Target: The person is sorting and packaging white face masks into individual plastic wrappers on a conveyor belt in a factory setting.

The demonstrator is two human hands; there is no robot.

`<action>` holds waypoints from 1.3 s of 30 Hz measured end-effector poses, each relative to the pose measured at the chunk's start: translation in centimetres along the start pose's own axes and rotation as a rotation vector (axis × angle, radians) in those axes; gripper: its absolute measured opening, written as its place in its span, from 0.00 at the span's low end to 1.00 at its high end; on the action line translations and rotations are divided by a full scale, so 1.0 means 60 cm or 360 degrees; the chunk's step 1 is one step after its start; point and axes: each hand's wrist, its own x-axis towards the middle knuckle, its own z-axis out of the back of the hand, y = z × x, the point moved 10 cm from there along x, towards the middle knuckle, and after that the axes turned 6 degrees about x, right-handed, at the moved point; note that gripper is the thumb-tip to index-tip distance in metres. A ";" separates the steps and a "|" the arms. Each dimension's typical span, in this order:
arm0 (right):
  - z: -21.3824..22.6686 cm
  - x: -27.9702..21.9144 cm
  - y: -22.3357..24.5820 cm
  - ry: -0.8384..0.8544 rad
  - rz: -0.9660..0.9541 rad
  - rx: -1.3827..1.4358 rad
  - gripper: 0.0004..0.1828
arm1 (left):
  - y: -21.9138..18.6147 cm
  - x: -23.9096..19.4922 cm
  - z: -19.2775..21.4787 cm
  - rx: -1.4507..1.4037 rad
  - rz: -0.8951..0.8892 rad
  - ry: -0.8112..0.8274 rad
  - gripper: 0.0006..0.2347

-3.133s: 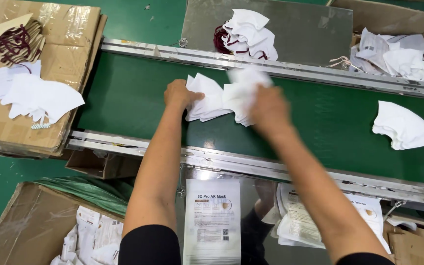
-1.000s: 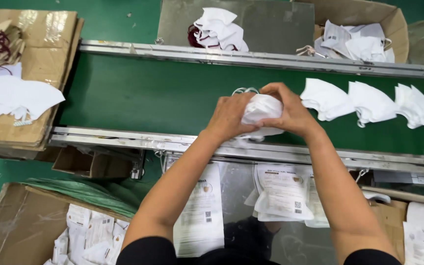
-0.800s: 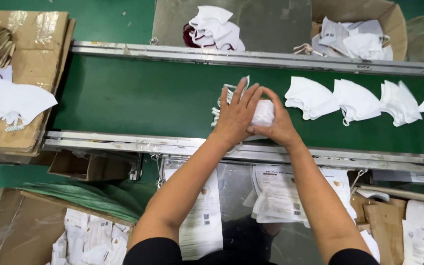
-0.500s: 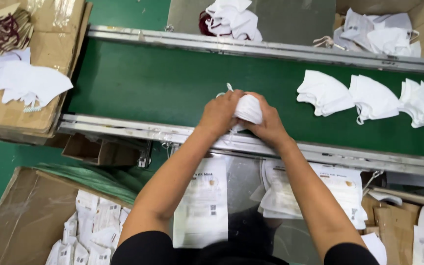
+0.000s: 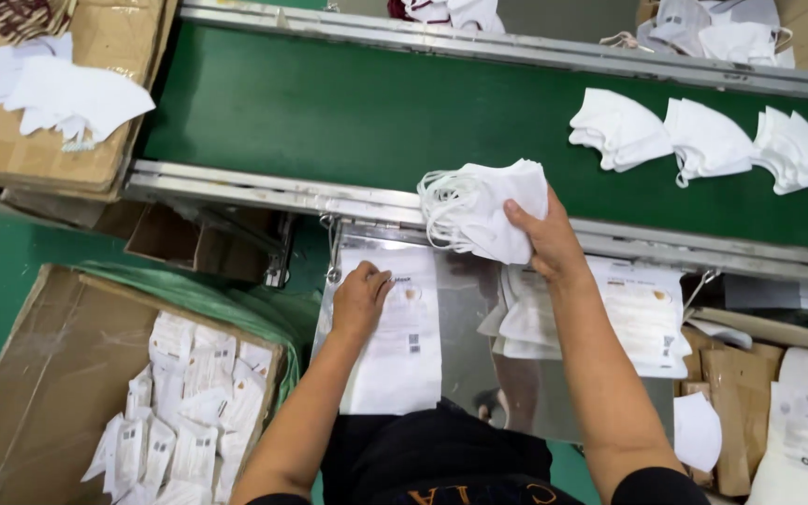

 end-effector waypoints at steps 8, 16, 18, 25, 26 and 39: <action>-0.087 -0.112 0.067 0.0326 0.0442 -0.1516 0.34 | -0.234 0.020 0.178 -0.0234 -0.0752 -0.0137 0.08; -0.088 -0.201 0.001 0.0402 0.0341 -0.1332 0.36 | -0.289 -0.043 0.120 -0.0115 -0.1006 0.0222 0.05; -0.138 -0.231 -0.014 0.0676 0.0379 -0.1500 0.36 | -0.291 -0.046 0.099 0.0082 -0.0871 0.0427 0.06; -0.184 -0.324 0.189 0.0324 0.0894 -0.1703 0.31 | -0.259 -0.001 0.121 -0.0557 -0.0430 0.0375 0.07; -0.229 -0.362 0.215 0.0672 0.1010 -0.1503 0.28 | -0.219 0.002 0.061 -0.0772 -0.0140 0.0607 0.05; -0.147 -0.199 0.114 0.0819 0.0736 -0.2046 0.28 | -0.373 -0.009 0.126 -0.0657 -0.0953 0.0527 0.05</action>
